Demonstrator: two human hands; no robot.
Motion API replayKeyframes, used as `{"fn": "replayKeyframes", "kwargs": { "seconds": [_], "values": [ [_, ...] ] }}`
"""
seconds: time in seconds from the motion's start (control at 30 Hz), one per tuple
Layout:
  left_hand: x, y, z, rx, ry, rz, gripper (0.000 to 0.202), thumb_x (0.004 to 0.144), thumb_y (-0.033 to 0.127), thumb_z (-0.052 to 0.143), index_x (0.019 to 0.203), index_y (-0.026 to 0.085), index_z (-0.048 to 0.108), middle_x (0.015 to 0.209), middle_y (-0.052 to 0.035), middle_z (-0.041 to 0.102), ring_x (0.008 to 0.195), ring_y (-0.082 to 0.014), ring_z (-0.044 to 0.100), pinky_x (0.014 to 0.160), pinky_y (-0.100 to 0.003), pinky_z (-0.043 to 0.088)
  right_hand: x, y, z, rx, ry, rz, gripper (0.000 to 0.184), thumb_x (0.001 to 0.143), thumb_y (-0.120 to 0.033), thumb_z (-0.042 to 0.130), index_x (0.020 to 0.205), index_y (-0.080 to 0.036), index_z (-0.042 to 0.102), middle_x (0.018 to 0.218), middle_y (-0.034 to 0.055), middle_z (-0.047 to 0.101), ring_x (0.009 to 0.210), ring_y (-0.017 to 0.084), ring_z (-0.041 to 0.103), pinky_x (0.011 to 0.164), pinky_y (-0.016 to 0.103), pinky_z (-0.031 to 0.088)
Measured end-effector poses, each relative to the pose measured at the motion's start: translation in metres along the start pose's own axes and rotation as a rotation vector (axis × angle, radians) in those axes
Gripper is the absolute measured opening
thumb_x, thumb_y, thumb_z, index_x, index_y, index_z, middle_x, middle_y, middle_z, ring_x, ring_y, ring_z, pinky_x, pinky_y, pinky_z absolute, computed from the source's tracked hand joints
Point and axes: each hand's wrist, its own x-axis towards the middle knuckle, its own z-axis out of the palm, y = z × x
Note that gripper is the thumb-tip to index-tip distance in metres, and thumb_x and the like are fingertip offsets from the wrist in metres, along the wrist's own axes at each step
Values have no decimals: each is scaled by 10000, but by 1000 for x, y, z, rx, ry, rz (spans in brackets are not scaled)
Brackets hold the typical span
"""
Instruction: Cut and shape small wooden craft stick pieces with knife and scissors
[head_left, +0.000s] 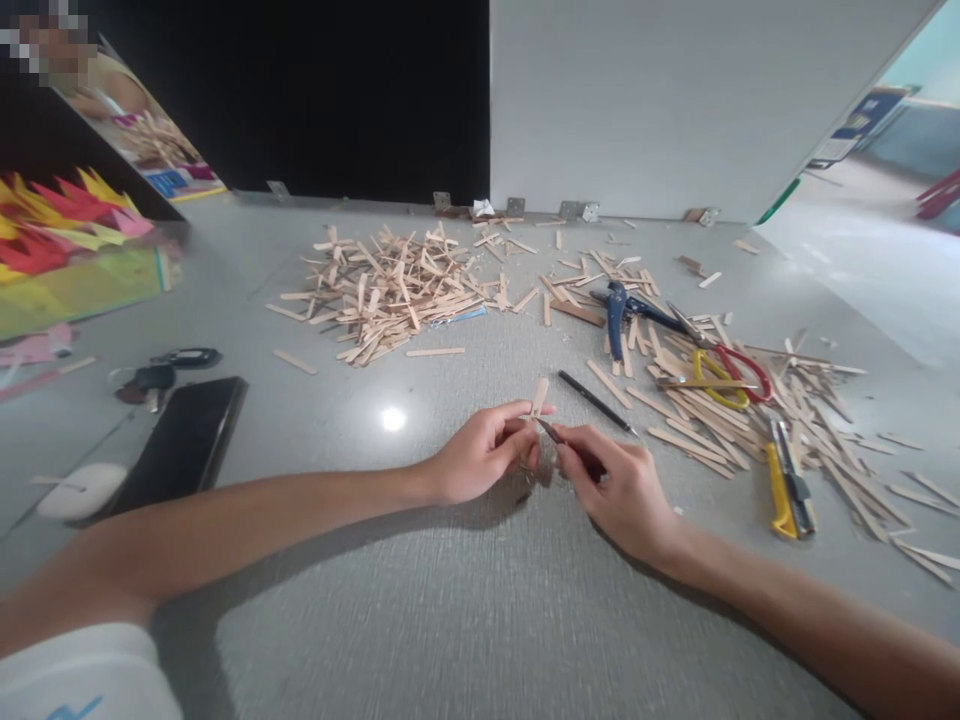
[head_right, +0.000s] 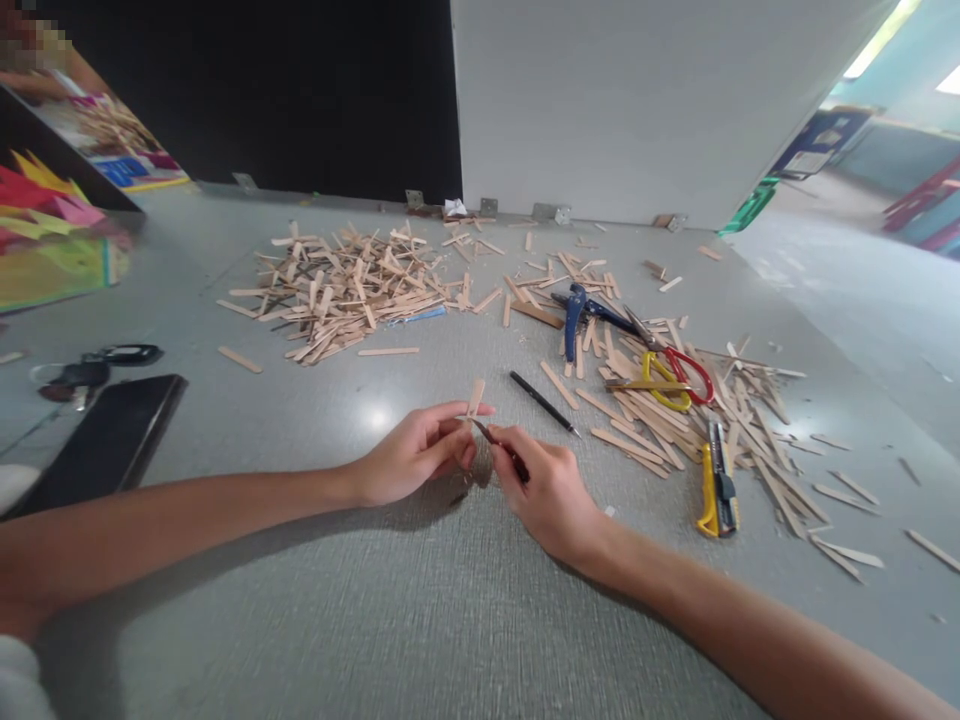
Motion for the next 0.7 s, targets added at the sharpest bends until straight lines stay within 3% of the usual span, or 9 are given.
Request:
{"fn": "replayKeyframes", "kwargs": {
  "seconds": [0.17,0.37,0.53,0.7],
  "values": [
    [-3,1,2,77,16,-2,493,1081,461,565,1461,149,598,814,-14,701,566,-117,529,550,-239,399,1,-2,1,43,0,28,184,1030,-179,570,1030,-148,752,664,-21,698,489,86,561,518,179,461],
    [-4,-1,4,196,73,68,426,1091,415,540,1411,153,641,845,-52,760,724,-173,683,697,-283,512,1,-2,1,94,-38,38,204,1033,-184,555,1021,-149,755,674,-14,698,499,88,562,524,189,450],
    [-4,-4,4,241,75,110,397,1095,372,508,1379,139,659,832,-51,756,736,-170,694,715,-280,513,3,-3,0,140,-79,89,201,1032,-196,553,967,-159,740,629,-31,650,506,93,546,523,193,438],
    [-5,-5,3,307,77,150,318,1095,328,470,1227,147,695,794,-28,726,687,-149,655,680,-258,488,5,-4,-3,106,-101,43,200,1026,-204,551,980,-154,740,659,-9,677,510,97,531,531,216,424]
  ]
}}
